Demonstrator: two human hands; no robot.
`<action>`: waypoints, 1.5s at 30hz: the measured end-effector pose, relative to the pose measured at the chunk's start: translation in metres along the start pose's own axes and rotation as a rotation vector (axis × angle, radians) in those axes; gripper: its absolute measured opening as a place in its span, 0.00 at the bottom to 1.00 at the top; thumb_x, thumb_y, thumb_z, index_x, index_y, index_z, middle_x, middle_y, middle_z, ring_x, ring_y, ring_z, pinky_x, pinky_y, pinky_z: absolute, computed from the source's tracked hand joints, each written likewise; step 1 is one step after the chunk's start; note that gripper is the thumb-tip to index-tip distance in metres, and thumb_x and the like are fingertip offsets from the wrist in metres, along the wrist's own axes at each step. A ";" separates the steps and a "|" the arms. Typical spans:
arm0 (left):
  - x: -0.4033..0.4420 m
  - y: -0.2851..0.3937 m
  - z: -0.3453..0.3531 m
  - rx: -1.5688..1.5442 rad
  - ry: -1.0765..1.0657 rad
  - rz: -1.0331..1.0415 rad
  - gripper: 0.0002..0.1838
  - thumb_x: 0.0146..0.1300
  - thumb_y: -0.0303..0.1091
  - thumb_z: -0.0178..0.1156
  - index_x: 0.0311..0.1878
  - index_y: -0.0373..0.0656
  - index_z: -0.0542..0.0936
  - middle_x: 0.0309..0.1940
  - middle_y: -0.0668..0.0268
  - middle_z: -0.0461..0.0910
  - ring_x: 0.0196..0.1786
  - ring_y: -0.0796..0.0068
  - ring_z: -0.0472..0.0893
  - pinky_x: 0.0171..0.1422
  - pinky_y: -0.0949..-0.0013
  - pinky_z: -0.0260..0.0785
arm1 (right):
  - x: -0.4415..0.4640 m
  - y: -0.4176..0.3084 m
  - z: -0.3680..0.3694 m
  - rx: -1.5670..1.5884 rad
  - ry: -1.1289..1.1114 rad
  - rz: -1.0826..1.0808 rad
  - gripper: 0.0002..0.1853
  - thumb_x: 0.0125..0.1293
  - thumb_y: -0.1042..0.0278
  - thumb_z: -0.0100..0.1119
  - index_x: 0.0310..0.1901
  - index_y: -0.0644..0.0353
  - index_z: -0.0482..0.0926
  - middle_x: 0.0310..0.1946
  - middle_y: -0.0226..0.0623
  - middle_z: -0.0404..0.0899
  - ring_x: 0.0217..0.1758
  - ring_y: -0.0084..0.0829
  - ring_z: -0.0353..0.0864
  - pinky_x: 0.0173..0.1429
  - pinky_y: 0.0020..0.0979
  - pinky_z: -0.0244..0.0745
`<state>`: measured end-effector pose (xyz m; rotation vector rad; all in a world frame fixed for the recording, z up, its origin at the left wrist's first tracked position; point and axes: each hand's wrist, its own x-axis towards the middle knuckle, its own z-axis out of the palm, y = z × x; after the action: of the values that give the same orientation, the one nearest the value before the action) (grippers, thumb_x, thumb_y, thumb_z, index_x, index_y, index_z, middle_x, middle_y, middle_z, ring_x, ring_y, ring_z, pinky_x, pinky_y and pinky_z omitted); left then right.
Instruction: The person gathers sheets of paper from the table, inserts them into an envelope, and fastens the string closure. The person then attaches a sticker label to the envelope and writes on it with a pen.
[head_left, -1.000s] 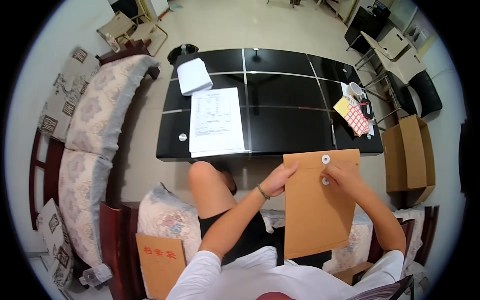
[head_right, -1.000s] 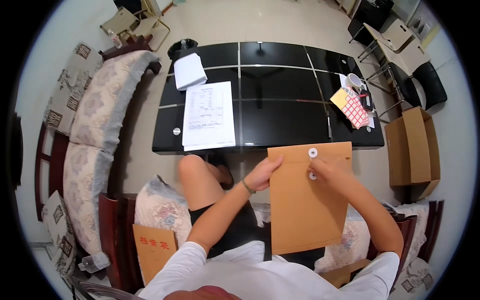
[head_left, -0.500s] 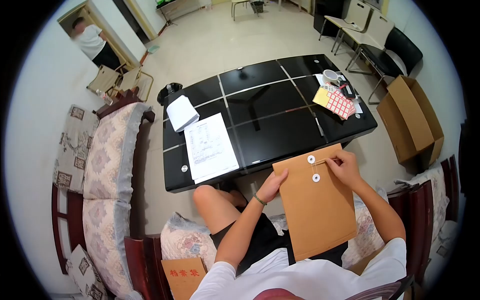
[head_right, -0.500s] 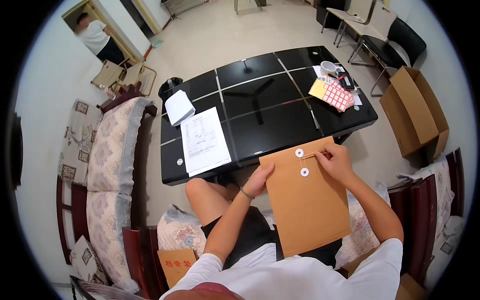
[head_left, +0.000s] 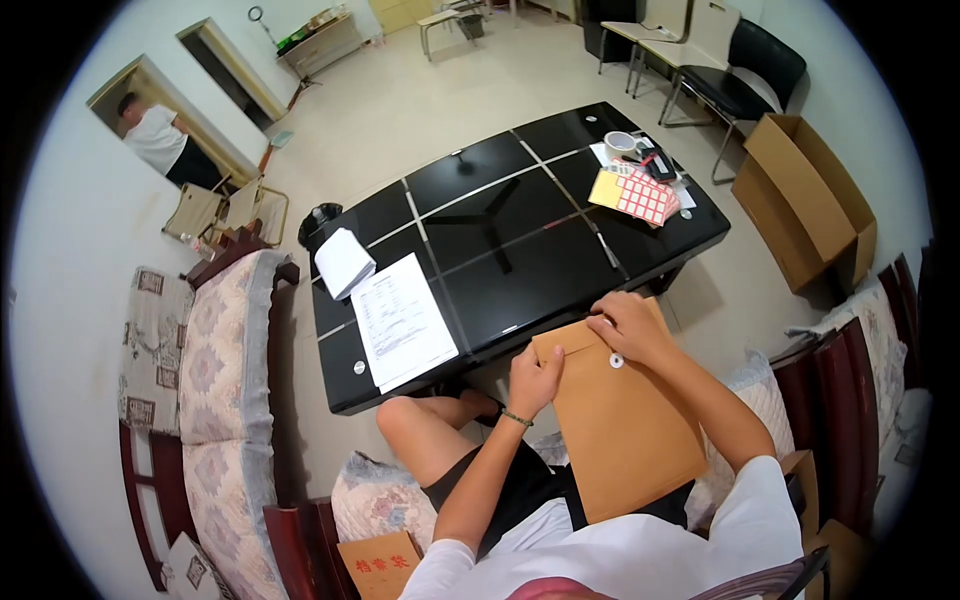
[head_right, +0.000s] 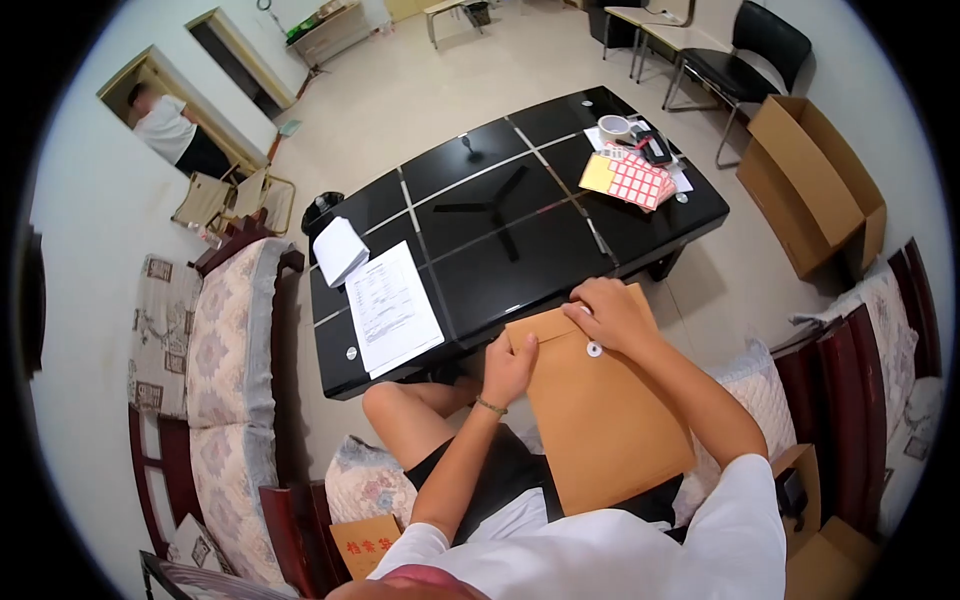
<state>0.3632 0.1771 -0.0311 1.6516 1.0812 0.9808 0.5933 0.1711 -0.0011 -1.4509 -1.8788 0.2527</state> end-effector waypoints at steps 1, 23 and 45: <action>0.001 0.007 -0.005 0.081 -0.059 -0.113 0.19 0.73 0.40 0.61 0.54 0.31 0.81 0.42 0.48 0.87 0.46 0.60 0.88 0.52 0.61 0.78 | -0.005 0.010 0.010 0.031 -0.054 0.093 0.16 0.67 0.55 0.66 0.28 0.59 0.81 0.32 0.40 0.83 0.40 0.44 0.80 0.50 0.45 0.69; -0.014 0.168 -0.136 -0.329 0.304 0.992 0.17 0.71 0.35 0.61 0.58 0.35 0.78 0.53 0.51 0.81 0.53 0.58 0.82 0.58 0.61 0.74 | -0.022 0.015 0.028 -0.222 0.027 0.037 0.21 0.71 0.46 0.59 0.28 0.54 0.83 0.28 0.33 0.82 0.40 0.37 0.78 0.57 0.39 0.67; -0.027 0.164 -0.149 -0.353 0.333 0.998 0.15 0.70 0.37 0.60 0.53 0.37 0.77 0.48 0.55 0.79 0.49 0.60 0.80 0.55 0.62 0.72 | -0.018 0.008 0.035 -0.246 -0.048 0.046 0.22 0.72 0.45 0.57 0.32 0.57 0.85 0.31 0.37 0.84 0.43 0.38 0.80 0.59 0.42 0.67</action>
<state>0.2542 0.1553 0.1620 1.7447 0.1643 2.0006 0.5782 0.1677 -0.0380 -1.6657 -1.9704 0.0805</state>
